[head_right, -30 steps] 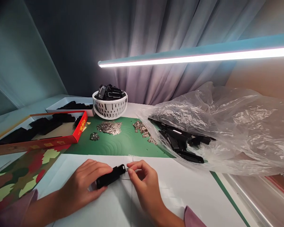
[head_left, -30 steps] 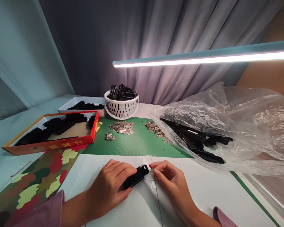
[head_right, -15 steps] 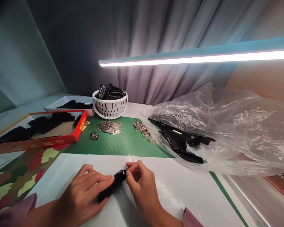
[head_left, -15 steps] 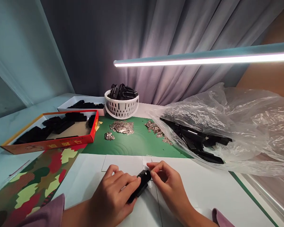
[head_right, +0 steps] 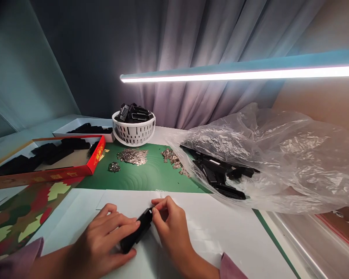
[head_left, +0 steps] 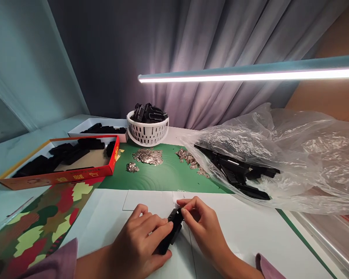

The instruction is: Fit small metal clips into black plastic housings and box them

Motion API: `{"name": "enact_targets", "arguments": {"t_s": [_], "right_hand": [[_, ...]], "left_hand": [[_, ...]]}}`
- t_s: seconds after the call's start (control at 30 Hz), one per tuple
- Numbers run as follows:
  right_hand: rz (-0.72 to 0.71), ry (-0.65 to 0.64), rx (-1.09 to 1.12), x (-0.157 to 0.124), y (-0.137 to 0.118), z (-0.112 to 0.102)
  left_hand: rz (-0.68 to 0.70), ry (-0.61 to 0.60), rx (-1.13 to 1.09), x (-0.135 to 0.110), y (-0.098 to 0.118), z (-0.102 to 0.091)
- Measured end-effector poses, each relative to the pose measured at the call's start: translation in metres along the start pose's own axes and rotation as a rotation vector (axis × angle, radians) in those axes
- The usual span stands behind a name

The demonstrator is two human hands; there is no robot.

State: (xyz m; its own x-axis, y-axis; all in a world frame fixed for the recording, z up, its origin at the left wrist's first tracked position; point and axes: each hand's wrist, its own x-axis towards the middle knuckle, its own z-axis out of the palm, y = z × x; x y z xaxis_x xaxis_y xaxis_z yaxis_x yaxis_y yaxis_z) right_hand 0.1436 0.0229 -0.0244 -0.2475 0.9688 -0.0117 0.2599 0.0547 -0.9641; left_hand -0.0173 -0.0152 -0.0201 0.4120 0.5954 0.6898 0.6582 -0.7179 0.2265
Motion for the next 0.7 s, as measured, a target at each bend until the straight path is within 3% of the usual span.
{"name": "enact_targets", "arguments": {"t_s": [0.4,0.7], "right_hand": [[-0.010,-0.006,0.025,-0.0003,0.0028,0.0005],[-0.037,-0.008,-0.039,0.0006,0.0041,0.0011]], "left_hand": [[-0.103,-0.098,-0.083,0.0031,-0.0025,0.0006],[-0.074,-0.102,-0.077,0.0008,-0.0004,-0.0004]]}}
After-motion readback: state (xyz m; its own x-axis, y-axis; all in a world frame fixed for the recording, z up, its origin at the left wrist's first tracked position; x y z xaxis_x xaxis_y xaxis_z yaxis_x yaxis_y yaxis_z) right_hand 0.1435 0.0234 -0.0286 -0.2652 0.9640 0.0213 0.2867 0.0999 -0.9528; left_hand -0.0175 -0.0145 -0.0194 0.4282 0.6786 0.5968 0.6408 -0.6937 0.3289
